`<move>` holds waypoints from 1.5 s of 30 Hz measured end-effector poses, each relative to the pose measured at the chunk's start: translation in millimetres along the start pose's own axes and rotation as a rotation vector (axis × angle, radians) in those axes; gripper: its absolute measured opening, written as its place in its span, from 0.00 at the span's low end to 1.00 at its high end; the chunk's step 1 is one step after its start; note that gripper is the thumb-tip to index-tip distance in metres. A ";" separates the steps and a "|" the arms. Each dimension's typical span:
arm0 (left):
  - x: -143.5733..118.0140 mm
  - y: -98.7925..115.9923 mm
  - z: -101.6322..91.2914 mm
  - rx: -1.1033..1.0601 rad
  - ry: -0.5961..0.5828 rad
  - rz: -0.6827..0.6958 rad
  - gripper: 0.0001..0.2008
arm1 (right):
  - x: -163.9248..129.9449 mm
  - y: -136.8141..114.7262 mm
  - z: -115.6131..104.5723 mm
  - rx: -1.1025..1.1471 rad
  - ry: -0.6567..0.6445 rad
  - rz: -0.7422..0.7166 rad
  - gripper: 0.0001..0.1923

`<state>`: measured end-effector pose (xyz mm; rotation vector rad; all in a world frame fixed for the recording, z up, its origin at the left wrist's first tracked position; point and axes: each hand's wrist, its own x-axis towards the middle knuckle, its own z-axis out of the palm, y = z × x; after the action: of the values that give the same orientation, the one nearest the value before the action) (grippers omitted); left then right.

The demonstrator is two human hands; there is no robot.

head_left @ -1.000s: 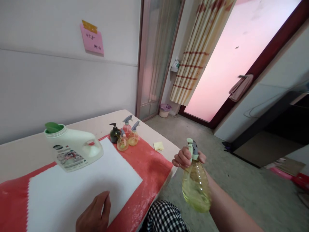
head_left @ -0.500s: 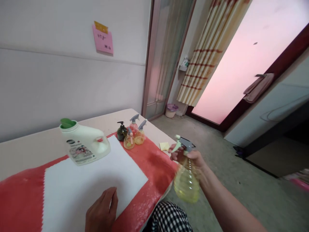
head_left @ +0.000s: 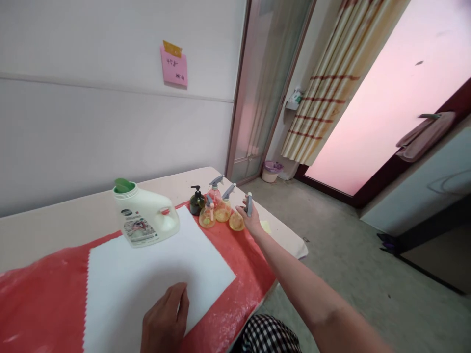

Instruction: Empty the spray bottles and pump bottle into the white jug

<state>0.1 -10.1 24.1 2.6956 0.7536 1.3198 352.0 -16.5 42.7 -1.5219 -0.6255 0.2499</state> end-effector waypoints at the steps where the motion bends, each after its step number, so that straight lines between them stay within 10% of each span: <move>1: -0.2 -0.7 -0.1 -0.004 0.000 -0.006 0.09 | 2.6 4.8 3.8 -0.009 0.015 0.007 0.42; 11: -1.4 -3.0 -2.4 -0.015 0.007 -0.008 0.07 | -68.1 -9.1 -12.6 0.001 0.213 0.078 0.38; 20: 6.9 -5.9 -10.1 -0.034 0.000 -0.069 0.09 | -156.6 -93.4 84.6 0.330 -0.346 -0.028 0.17; 26: 1.6 -22.6 -14.9 -0.065 -0.010 -0.224 0.12 | -157.6 -83.5 97.2 0.317 -0.357 -0.030 0.18; 32: 5.6 -12.5 -21.5 -0.229 -0.042 -0.649 0.33 | -138.3 -43.7 83.5 0.269 -0.478 0.091 0.41; 45: 19.6 -8.6 -27.3 -0.523 -0.094 -0.958 0.46 | -134.7 -48.0 75.2 0.088 -0.690 0.116 0.51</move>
<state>-13.8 1.6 53.7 1.6034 1.2342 0.9304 191.1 -26.3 54.0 -1.3756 -1.0488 0.9025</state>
